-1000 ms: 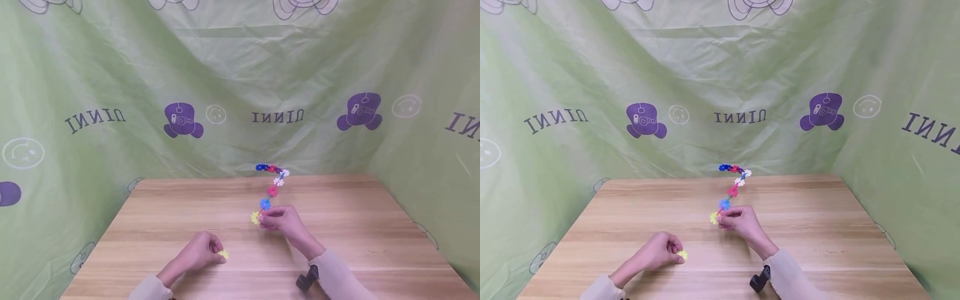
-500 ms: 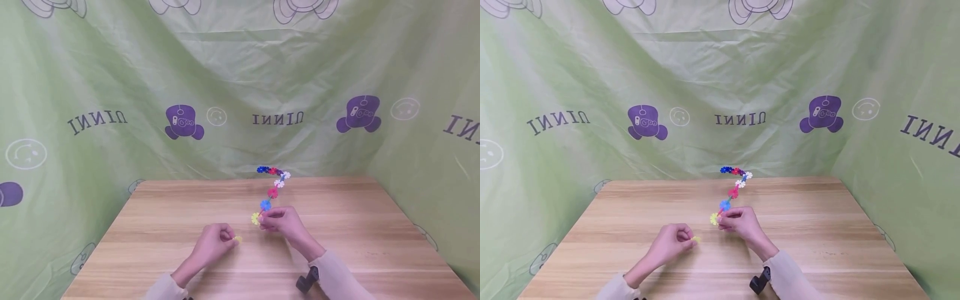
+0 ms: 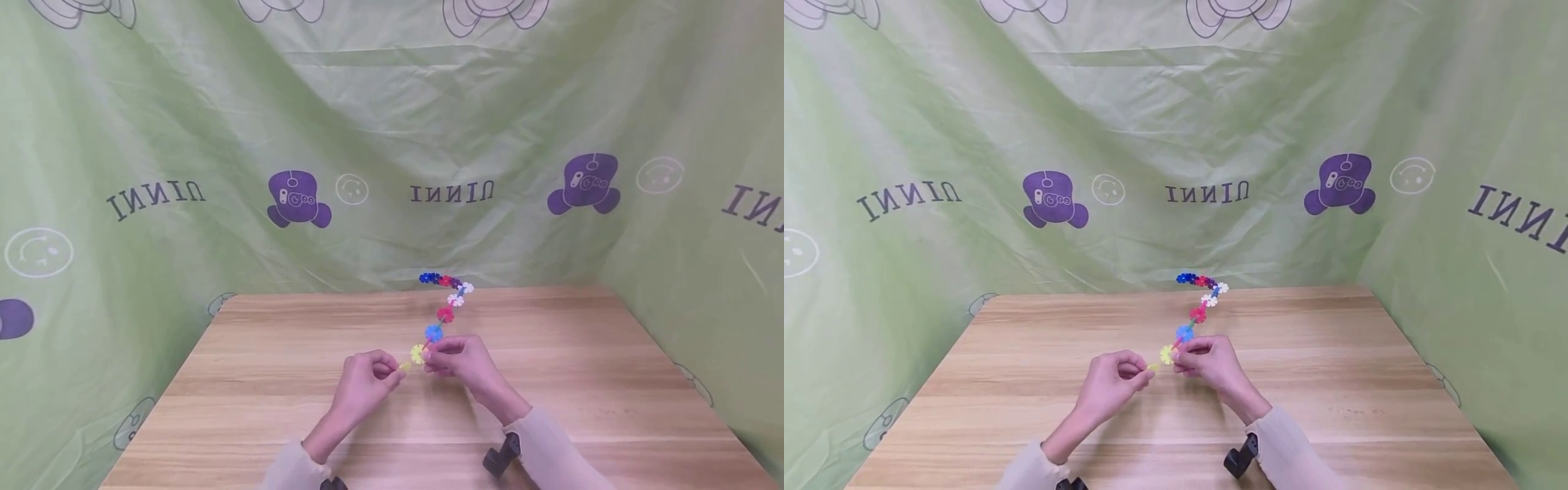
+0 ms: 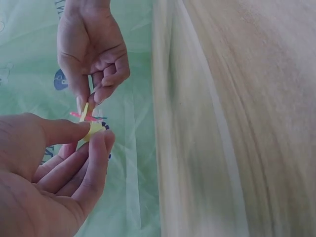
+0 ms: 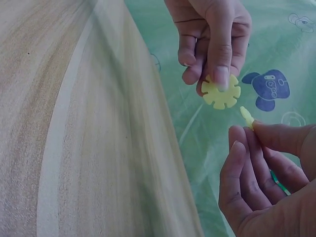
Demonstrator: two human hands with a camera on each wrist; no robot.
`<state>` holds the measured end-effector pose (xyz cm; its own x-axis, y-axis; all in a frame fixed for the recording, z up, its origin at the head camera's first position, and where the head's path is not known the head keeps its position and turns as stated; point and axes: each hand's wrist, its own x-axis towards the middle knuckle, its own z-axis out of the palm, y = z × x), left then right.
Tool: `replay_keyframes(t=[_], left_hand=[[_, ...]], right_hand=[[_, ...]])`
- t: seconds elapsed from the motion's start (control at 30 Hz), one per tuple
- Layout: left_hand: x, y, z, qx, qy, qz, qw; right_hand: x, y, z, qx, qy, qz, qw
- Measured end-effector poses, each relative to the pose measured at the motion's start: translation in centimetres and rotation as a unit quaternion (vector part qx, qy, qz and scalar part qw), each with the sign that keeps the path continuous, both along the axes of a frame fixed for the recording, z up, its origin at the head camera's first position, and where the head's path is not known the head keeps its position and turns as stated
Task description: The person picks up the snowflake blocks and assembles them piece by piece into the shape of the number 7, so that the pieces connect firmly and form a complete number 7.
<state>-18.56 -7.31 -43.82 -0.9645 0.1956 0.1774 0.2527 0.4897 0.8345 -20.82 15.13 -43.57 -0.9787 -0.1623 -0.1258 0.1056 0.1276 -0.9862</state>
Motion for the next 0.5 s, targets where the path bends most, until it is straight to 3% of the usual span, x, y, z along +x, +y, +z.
replay_keyframes(t=[0.5], left_hand=[[-0.1,1.3,-0.6,0.024,0.012,0.025,0.9993]], right_hand=[[-0.1,0.1,0.0,-0.005,-0.002,-0.002,1.0]])
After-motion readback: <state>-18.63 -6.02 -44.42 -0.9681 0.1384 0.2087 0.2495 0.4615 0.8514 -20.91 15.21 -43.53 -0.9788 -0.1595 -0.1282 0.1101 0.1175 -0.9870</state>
